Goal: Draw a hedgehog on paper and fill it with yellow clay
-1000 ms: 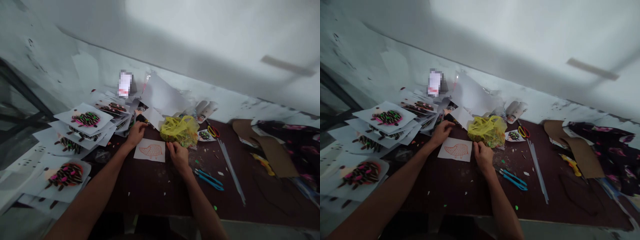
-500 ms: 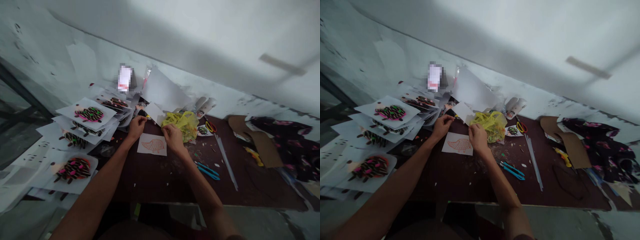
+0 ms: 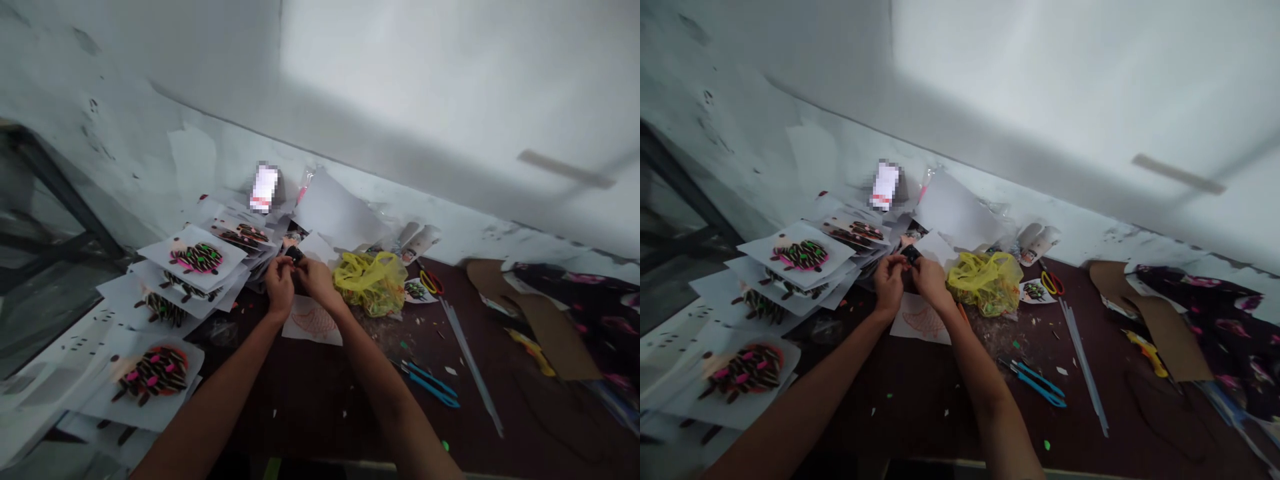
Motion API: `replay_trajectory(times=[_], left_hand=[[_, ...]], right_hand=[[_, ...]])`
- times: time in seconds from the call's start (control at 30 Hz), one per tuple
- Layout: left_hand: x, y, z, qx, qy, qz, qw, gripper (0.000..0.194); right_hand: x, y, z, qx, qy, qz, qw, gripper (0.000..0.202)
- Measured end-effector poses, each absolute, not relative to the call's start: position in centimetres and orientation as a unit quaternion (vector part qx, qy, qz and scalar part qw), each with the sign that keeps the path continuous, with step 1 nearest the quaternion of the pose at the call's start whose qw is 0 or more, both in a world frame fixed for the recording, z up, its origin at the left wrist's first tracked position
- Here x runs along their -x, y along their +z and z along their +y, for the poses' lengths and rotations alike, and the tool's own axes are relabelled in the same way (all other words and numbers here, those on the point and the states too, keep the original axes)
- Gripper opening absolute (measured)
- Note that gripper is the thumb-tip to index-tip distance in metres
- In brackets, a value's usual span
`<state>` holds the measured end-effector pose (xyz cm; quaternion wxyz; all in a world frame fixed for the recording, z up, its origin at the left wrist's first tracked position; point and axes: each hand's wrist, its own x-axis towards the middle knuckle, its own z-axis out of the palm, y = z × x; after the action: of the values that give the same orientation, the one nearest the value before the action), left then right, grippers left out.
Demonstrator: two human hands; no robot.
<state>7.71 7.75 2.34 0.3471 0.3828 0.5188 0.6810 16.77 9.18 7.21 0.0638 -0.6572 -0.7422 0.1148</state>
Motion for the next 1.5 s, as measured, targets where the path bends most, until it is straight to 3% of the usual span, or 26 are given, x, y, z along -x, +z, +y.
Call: replay_trajectory(times=[0.27, 0.43, 0.73, 1.0, 1.17, 1.33, 1.5], left_hand=[[-8.0, 2.9, 7.0, -0.567, 0.610, 0.493, 0.253, 0.020], [-7.5, 2.0, 8.0, -0.575, 0.601, 0.506, 0.227, 0.030], [-7.6, 0.0, 8.3, -0.679, 0.474, 0.510, 0.232, 0.027], [-7.3, -0.3, 9.0, -0.690, 0.446, 0.524, 0.226, 0.024], [-7.6, -0.7, 9.0, -0.667, 0.479, 0.514, 0.247, 0.026], [-7.8, -0.6, 9.4, -0.625, 0.549, 0.471, 0.292, 0.041], [-7.8, 0.5, 9.4, -0.501, 0.644, 0.371, 0.444, 0.042]], right_hand=[[-16.5, 7.7, 11.5, 0.674, 0.086, -0.732, 0.057, 0.037], [-16.5, 8.1, 13.0, 0.679, 0.049, -0.730, 0.055, 0.035], [-14.2, 8.3, 18.6, 0.623, 0.036, -0.780, 0.050, 0.032], [-14.3, 7.7, 20.4, 0.603, 0.043, -0.795, 0.055, 0.025], [-15.7, 9.5, 19.5, 0.624, 0.015, -0.770, 0.132, 0.029], [-18.0, 10.8, 16.9, 0.590, 0.065, -0.697, 0.402, 0.021], [-20.2, 10.1, 12.0, 0.548, 0.186, -0.640, 0.505, 0.018]])
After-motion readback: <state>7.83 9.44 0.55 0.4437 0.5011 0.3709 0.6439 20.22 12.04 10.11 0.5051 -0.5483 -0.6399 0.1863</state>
